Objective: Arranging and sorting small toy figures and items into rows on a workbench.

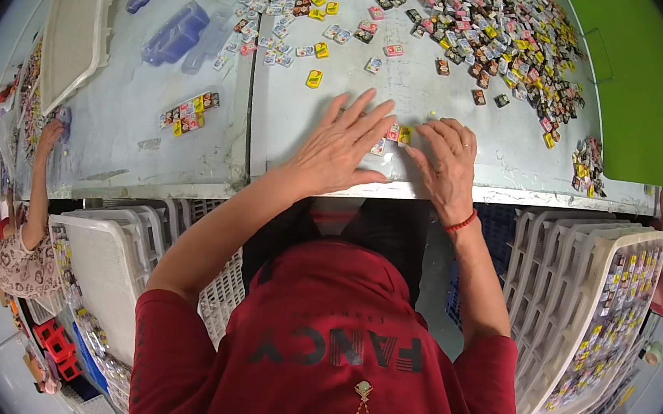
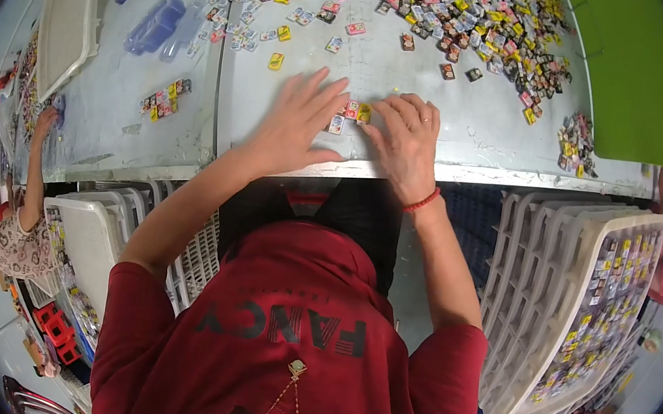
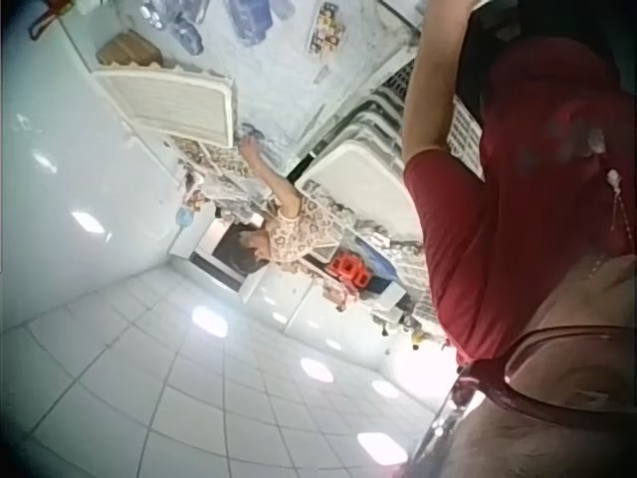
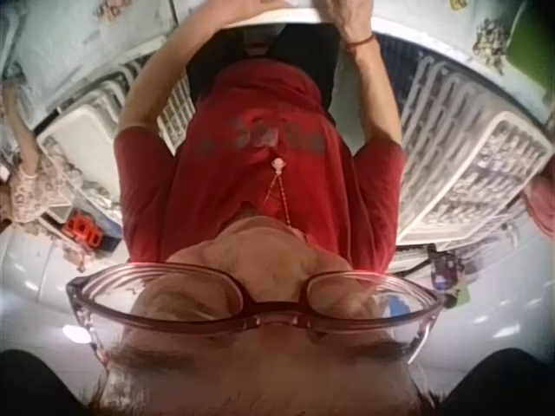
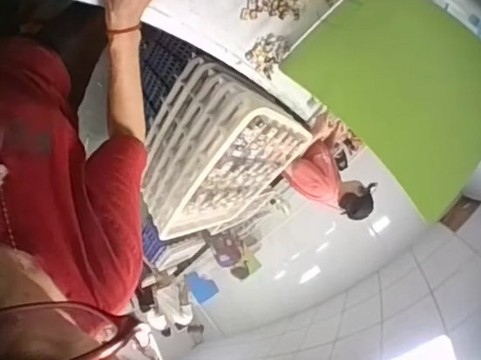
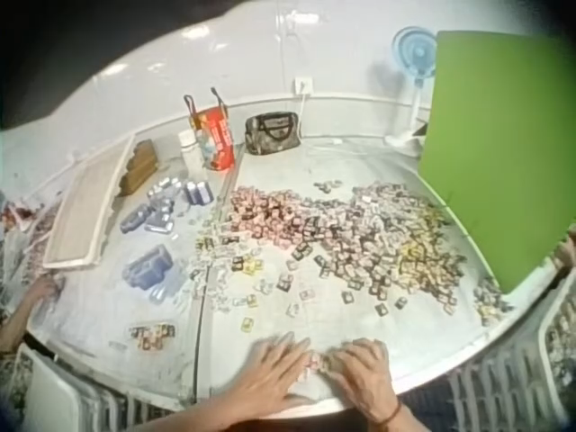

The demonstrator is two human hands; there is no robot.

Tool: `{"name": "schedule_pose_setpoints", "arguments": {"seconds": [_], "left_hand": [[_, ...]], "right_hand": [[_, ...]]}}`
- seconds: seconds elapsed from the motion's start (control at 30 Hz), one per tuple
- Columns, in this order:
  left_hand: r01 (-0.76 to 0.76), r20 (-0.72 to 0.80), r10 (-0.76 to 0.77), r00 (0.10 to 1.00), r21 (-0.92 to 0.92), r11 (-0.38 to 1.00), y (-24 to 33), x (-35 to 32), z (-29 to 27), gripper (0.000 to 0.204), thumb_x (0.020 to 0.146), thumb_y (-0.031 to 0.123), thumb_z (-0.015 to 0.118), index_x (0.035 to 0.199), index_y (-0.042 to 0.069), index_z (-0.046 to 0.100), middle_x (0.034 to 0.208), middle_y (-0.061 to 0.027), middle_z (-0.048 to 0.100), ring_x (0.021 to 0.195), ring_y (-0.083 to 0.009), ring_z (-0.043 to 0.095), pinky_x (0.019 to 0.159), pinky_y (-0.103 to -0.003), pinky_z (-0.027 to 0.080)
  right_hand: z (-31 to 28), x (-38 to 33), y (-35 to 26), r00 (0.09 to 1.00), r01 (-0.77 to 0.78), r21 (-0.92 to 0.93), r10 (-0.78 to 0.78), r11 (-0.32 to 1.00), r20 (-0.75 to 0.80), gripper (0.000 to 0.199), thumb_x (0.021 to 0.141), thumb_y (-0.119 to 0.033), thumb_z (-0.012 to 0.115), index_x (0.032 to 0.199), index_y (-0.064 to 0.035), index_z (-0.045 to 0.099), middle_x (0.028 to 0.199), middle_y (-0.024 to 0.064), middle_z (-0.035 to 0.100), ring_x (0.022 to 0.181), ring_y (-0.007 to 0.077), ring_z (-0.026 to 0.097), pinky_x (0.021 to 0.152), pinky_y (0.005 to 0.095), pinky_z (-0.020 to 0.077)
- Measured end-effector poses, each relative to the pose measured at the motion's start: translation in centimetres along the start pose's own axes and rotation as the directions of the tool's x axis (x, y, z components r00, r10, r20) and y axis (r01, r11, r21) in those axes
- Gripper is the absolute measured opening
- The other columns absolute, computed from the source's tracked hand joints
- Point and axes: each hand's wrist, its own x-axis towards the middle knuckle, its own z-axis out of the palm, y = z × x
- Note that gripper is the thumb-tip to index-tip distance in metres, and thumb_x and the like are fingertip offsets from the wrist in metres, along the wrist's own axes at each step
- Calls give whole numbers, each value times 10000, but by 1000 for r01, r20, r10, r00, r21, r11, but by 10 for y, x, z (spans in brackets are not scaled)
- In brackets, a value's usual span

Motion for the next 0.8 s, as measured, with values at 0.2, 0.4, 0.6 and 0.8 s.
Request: {"name": "schedule_pose_setpoints", "arguments": {"seconds": [0.2,0.4,0.6,0.8], "left_hand": [[-90,55,90,994,5,996,-8,23,24,749,781,457,663,1322,-11,440,1441,-136,370,1356,-305,297,1089,-507,238],[-66,157,61,986,25,998,-5,24,31,772,773,399,678,1373,8,388,1473,-138,343,1390,-280,272,1112,-497,209],[-74,139,75,987,-12,997,-16,-1,32,798,774,290,679,1411,-17,309,1466,-182,334,1364,-353,288,1104,-528,197],[-190,44,190,981,9,982,-13,18,34,749,794,313,672,1372,-47,359,1421,-213,390,1333,-372,333,1074,-537,247]], "right_hand": [[1,8,3,996,36,-123,-25,992,86,337,724,-222,754,1034,-130,657,1064,33,606,1085,248,533,990,506,324],[18,6,19,998,65,-135,-65,989,5,84,672,-159,646,643,-112,582,710,46,559,749,236,563,727,388,423],[46,1,5,998,-39,-38,40,999,43,130,735,-269,690,765,-163,620,802,21,595,862,217,590,988,519,329],[44,-4,16,994,-94,-69,90,993,-60,126,719,-269,698,717,-169,623,780,7,590,857,198,588,1013,517,307]]}}
